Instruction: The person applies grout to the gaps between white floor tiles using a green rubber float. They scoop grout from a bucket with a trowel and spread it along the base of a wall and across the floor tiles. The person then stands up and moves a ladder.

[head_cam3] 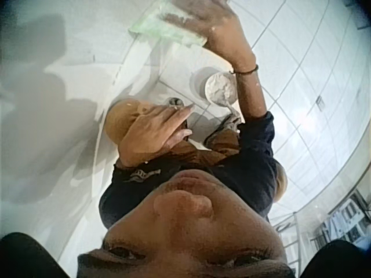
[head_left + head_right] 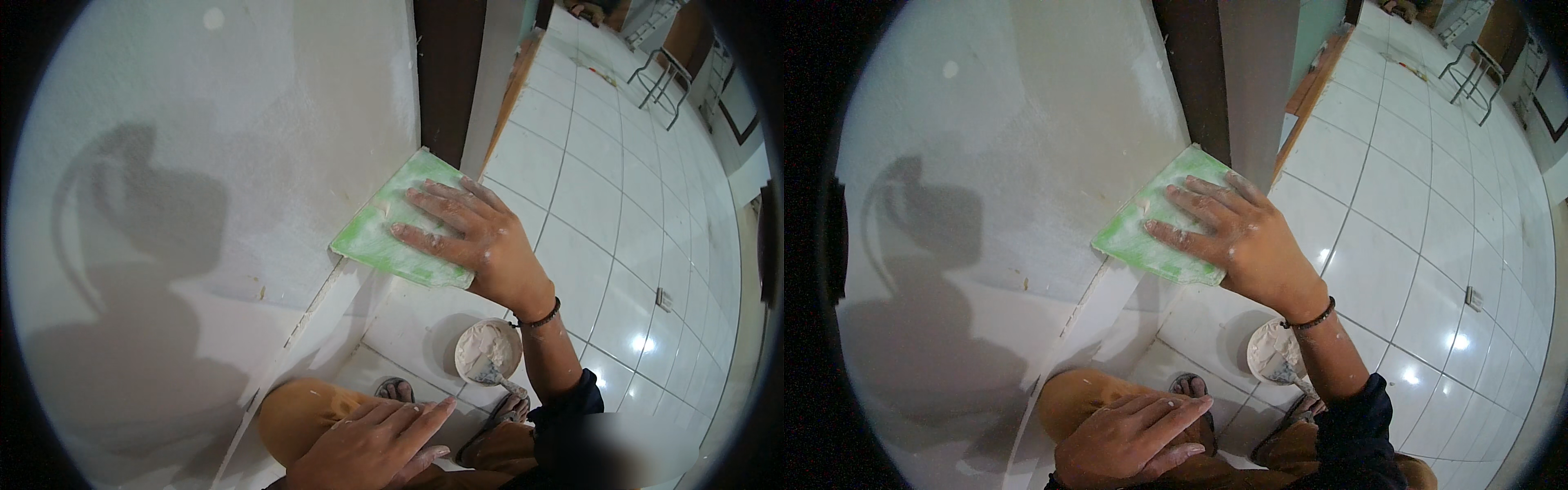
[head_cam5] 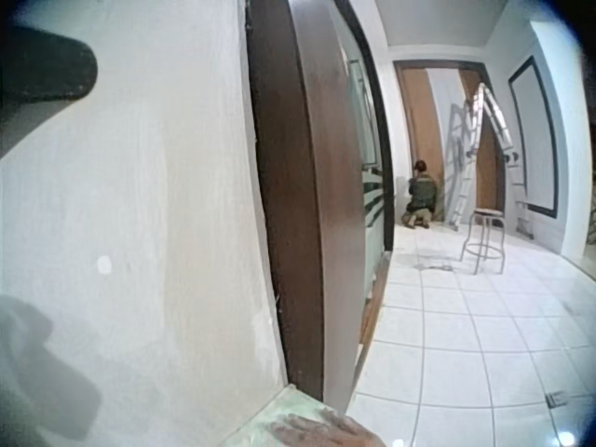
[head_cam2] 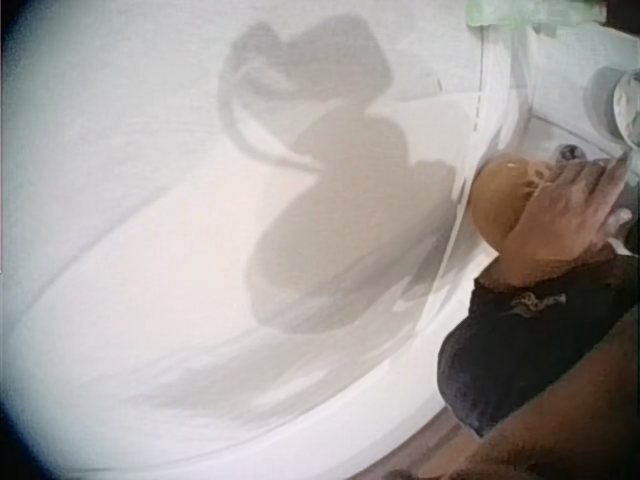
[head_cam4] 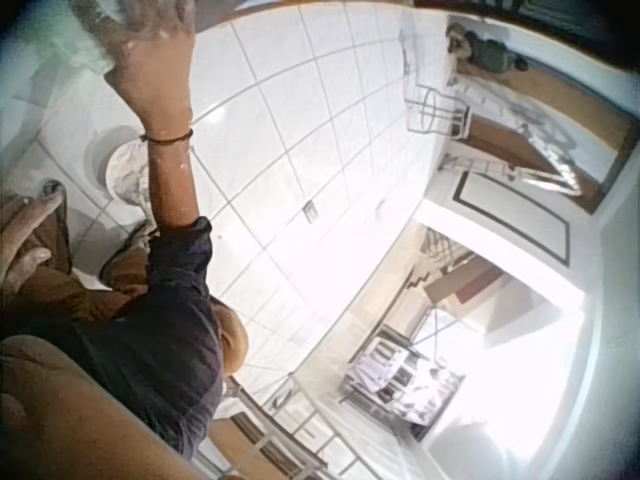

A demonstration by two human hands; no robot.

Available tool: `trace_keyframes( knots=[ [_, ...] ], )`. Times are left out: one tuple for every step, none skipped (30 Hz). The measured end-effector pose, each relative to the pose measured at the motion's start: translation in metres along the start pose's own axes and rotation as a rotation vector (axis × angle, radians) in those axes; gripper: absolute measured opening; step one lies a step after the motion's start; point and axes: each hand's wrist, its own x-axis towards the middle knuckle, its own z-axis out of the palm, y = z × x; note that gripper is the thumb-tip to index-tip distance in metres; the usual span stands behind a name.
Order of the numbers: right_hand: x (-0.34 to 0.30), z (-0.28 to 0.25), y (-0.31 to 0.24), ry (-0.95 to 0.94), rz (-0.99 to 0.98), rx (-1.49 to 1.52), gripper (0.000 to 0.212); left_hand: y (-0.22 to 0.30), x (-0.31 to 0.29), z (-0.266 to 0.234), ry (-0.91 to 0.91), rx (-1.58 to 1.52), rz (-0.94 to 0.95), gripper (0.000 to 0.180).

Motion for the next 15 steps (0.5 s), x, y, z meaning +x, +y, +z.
trace_keyframes(
  knots=[
    [0.000, -0.001, 0.002, 0.003, -0.004, 0.028, 0.059, 0.000, 0.001, -0.001, -0.003, 0.003, -0.003, 0.058],
    [0.001, -0.003, 0.004, 0.007, -0.009, 0.055, 0.062, 0.001, 0.001, -0.001, -0.006, 0.005, -0.004, 0.058],
    [0.002, -0.005, 0.004, -0.005, -0.015, 0.078, 0.063, 0.001, 0.001, -0.002, -0.013, 0.006, -0.006, 0.058],
    [0.004, -0.008, 0.004, -0.017, -0.021, 0.100, 0.064, 0.001, 0.001, -0.001, -0.012, 0.002, -0.008, 0.058],
    [0.005, -0.012, 0.003, -0.028, -0.026, 0.122, 0.064, 0.001, 0.001, -0.001, -0.011, -0.003, -0.009, 0.058],
    [0.007, -0.015, 0.001, -0.044, -0.027, 0.131, 0.063, 0.001, 0.001, -0.001, -0.008, -0.005, -0.009, 0.058],
    [0.009, -0.018, -0.002, -0.060, -0.027, 0.139, 0.062, 0.001, 0.002, -0.001, -0.017, -0.012, -0.011, 0.058],
    [0.010, -0.020, -0.005, -0.077, -0.028, 0.147, 0.062, 0.000, 0.002, -0.002, -0.025, -0.018, -0.012, 0.058],
    [0.011, -0.021, -0.008, -0.090, -0.036, 0.151, 0.062, 0.000, 0.003, -0.002, -0.032, -0.025, -0.014, 0.058],
    [0.011, -0.023, -0.012, -0.104, -0.044, 0.156, 0.063, 0.001, 0.004, -0.002, -0.030, -0.027, -0.016, 0.058],
    [0.010, -0.024, -0.016, -0.117, -0.053, 0.160, 0.063, 0.001, 0.004, -0.002, -0.027, -0.029, -0.018, 0.057],
    [0.011, -0.024, -0.021, -0.132, -0.060, 0.177, 0.063, 0.001, 0.004, -0.002, -0.026, -0.031, -0.022, 0.057],
    [0.012, -0.025, -0.026, -0.146, -0.067, 0.195, 0.064, 0.001, 0.004, -0.002, -0.024, -0.024, -0.020, 0.057],
    [0.012, -0.025, -0.031, -0.160, -0.074, 0.214, 0.064, 0.001, 0.003, -0.002, -0.023, -0.018, -0.018, 0.057],
    [0.013, -0.026, -0.037, -0.172, -0.095, 0.235, 0.061, 0.001, 0.003, -0.001, -0.020, -0.011, -0.014, 0.057]
  ],
)
